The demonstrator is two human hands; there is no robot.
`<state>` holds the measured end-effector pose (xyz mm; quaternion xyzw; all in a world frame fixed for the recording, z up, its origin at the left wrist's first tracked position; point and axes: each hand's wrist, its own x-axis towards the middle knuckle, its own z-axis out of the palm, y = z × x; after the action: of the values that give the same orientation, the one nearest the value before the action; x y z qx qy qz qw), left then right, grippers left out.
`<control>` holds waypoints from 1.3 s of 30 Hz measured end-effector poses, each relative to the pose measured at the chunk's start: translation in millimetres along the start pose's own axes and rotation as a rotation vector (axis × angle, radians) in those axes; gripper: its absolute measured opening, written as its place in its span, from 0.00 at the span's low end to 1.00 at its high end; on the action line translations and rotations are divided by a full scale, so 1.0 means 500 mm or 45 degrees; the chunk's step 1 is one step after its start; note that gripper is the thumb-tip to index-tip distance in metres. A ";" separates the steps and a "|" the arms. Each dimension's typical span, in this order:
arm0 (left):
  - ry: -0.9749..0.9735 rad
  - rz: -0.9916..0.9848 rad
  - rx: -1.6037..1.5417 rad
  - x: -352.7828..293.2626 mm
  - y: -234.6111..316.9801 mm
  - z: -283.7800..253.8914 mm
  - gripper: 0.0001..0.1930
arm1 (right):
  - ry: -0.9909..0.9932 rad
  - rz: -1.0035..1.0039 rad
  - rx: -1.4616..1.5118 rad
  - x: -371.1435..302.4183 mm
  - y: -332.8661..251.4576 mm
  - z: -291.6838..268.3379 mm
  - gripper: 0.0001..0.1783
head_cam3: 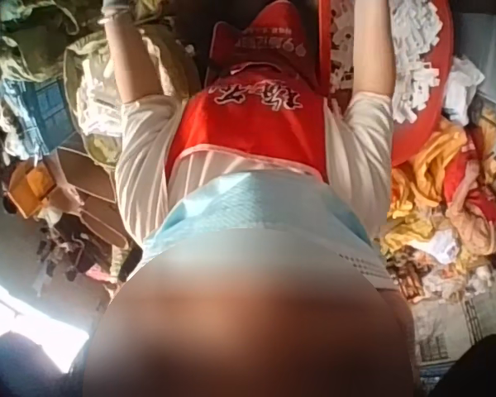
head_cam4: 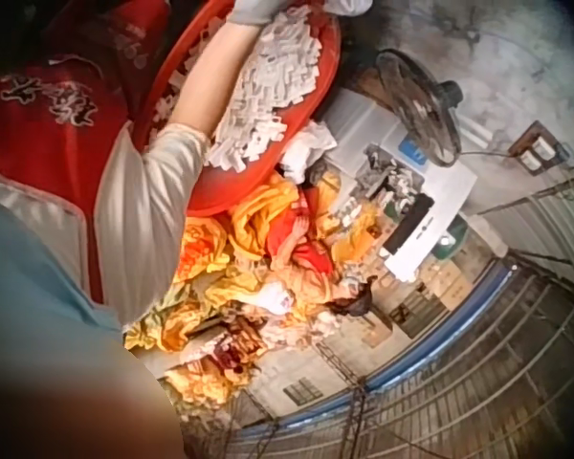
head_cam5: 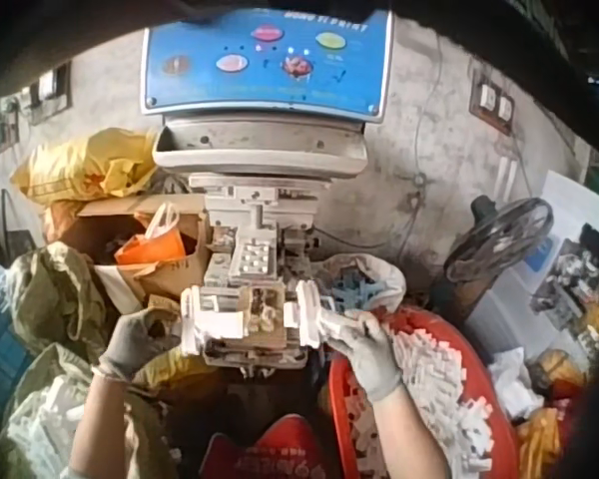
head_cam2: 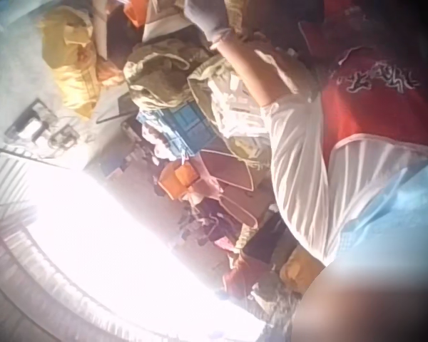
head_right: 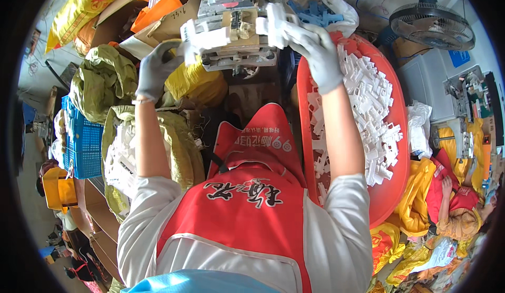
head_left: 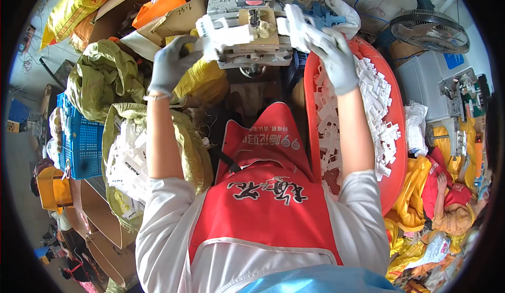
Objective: The person takes plastic toy gun parts from a basin, places them onto a printing machine to stamp them, and transfers the printed parts into a large bag, occasionally pressing buttons on the machine's control panel.
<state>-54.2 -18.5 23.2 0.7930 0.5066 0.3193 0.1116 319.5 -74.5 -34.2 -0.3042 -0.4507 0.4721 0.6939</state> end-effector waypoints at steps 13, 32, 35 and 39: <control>0.236 -0.357 -0.083 -0.303 -0.090 -0.077 0.20 | -0.615 -0.524 -1.593 0.135 0.060 0.070 0.19; 0.944 -0.624 -0.374 -0.591 -0.150 -0.273 0.18 | 0.284 0.182 -1.178 -0.311 0.049 -0.225 0.14; 0.699 -0.576 0.073 -0.507 -0.142 -0.216 0.17 | 0.420 0.206 -1.482 -0.382 0.027 -0.284 0.14; 0.543 -0.431 -0.014 -0.405 -0.116 -0.134 0.14 | 0.531 0.717 -1.626 -0.487 0.065 -0.361 0.18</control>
<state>-195.4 -178.8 -34.0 0.6112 0.6422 0.4588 0.0586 435.8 -288.0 -217.6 -0.8379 -0.4013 0.2100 0.3046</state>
